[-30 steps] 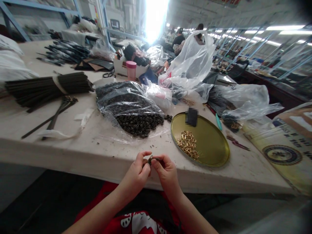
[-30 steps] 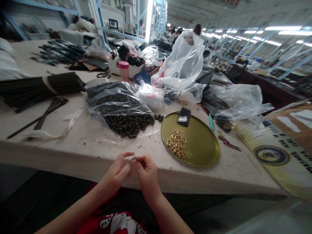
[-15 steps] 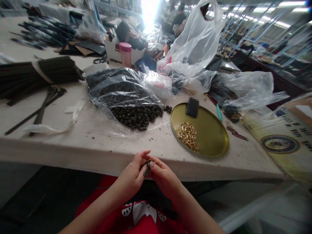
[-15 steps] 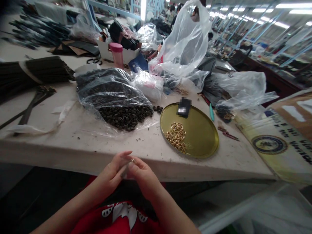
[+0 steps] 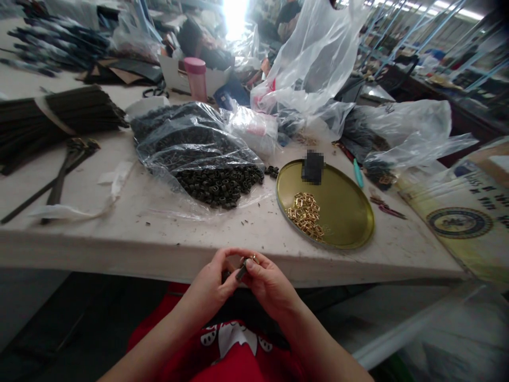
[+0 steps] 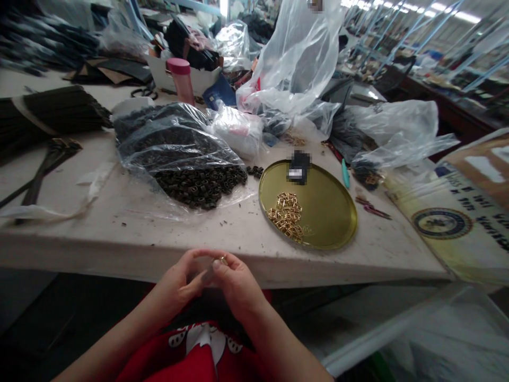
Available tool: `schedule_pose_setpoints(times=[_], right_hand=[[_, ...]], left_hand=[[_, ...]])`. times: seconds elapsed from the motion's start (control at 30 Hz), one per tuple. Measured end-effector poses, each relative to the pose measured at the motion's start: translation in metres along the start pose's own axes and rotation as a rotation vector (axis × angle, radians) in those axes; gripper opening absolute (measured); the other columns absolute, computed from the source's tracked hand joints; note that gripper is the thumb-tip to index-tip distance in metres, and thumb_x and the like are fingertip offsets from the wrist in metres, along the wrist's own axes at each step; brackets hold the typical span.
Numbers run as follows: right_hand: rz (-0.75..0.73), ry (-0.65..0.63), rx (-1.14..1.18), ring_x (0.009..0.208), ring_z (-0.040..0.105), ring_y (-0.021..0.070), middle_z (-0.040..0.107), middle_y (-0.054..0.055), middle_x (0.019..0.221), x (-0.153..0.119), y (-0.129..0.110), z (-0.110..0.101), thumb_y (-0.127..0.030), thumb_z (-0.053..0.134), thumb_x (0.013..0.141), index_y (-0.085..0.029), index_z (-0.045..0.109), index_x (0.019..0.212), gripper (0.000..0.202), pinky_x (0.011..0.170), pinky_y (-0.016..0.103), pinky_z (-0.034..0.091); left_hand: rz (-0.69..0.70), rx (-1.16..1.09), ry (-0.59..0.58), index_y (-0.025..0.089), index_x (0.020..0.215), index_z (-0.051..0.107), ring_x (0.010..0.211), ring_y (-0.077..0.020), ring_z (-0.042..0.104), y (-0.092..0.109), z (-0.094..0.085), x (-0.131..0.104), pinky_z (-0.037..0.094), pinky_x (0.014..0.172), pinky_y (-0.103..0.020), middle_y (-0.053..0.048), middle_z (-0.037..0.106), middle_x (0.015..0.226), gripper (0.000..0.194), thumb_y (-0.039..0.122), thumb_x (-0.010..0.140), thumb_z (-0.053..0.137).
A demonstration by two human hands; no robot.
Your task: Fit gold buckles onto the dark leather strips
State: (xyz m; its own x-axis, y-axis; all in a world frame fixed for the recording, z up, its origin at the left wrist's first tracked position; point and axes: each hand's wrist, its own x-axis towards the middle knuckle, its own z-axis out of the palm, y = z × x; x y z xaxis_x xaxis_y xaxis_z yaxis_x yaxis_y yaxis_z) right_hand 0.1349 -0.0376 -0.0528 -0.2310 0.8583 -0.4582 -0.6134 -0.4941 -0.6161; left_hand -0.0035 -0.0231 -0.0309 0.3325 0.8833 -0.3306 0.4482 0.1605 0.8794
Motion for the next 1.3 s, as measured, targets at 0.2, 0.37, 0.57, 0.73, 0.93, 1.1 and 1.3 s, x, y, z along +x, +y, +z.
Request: schedule_pose_setpoints(times=[0.2,0.37,0.57,0.73,0.93,1.1,1.3], right_hand=[[-0.074,0.082,-0.020,0.061,0.050,0.0074,0.057,-0.003,0.072,-0.002,0.004,-0.002,-0.027,0.068,0.065,-0.018,0.057,0.088,0.027,0.058,0.019,0.039],[-0.193,0.036,-0.453,0.054,0.044,0.0075,0.047,-0.007,0.061,-0.011,0.007,-0.005,-0.029,0.062,0.071,-0.019,0.046,0.080,0.021,0.052,0.020,0.035],[-0.225,-0.025,-0.633,0.048,0.031,0.0069,0.035,-0.008,0.056,-0.021,0.009,-0.015,-0.034,0.049,0.080,-0.020,0.043,0.078,0.016,0.045,0.019,0.026],[-0.255,0.036,-0.660,0.047,0.030,0.0075,0.033,-0.008,0.056,-0.024,0.012,-0.017,-0.035,0.047,0.080,-0.020,0.042,0.077,0.016,0.045,0.020,0.026],[-0.276,-0.023,-0.849,0.052,0.034,0.0082,0.037,-0.006,0.060,-0.032,0.008,-0.018,-0.028,0.046,0.080,-0.020,0.043,0.076,0.009,0.048,0.021,0.029],[-0.265,-0.101,-0.963,0.052,0.037,0.0086,0.041,-0.006,0.060,-0.038,0.007,-0.019,-0.024,0.045,0.080,-0.020,0.043,0.077,0.006,0.049,0.021,0.030],[-0.274,-0.130,-0.825,0.059,0.052,0.0121,0.052,-0.002,0.066,-0.037,0.013,-0.016,-0.035,0.040,0.086,-0.020,0.044,0.083,0.016,0.054,0.024,0.040]], left_hand=[[0.102,-0.172,-0.097,0.017,0.113,0.043,0.096,-0.0184,0.054,0.001,0.004,-0.010,0.041,0.083,-0.029,-0.007,0.058,0.106,0.033,0.021,0.080,0.047],[0.050,-0.047,-0.047,0.017,0.110,0.045,0.059,-0.0137,0.050,0.004,0.005,-0.016,0.040,0.056,-0.024,0.002,0.054,0.068,0.028,0.024,0.083,0.043],[-0.012,-0.215,-0.206,0.017,0.115,0.041,0.064,-0.0141,0.054,-0.002,-0.002,-0.023,0.042,0.058,-0.024,0.002,0.056,0.072,0.039,0.023,0.078,0.050],[-0.147,-0.358,-0.296,0.014,0.108,0.044,0.066,-0.0142,0.058,-0.012,-0.008,-0.024,0.044,0.062,-0.026,-0.001,0.060,0.074,0.034,0.024,0.076,0.052],[-0.162,-0.404,-0.219,0.015,0.101,0.048,0.062,-0.0148,0.059,-0.015,-0.001,-0.024,0.043,0.056,-0.025,0.001,0.059,0.065,0.030,0.026,0.074,0.056],[-0.180,-0.512,-0.274,0.014,0.100,0.049,0.061,-0.0138,0.058,-0.019,0.009,-0.024,0.045,0.058,-0.026,0.000,0.061,0.067,0.029,0.023,0.074,0.059],[-0.167,-0.565,-0.274,0.015,0.094,0.051,0.070,-0.0146,0.059,-0.020,0.016,-0.021,0.046,0.066,-0.028,-0.001,0.062,0.076,0.026,0.025,0.072,0.061]])
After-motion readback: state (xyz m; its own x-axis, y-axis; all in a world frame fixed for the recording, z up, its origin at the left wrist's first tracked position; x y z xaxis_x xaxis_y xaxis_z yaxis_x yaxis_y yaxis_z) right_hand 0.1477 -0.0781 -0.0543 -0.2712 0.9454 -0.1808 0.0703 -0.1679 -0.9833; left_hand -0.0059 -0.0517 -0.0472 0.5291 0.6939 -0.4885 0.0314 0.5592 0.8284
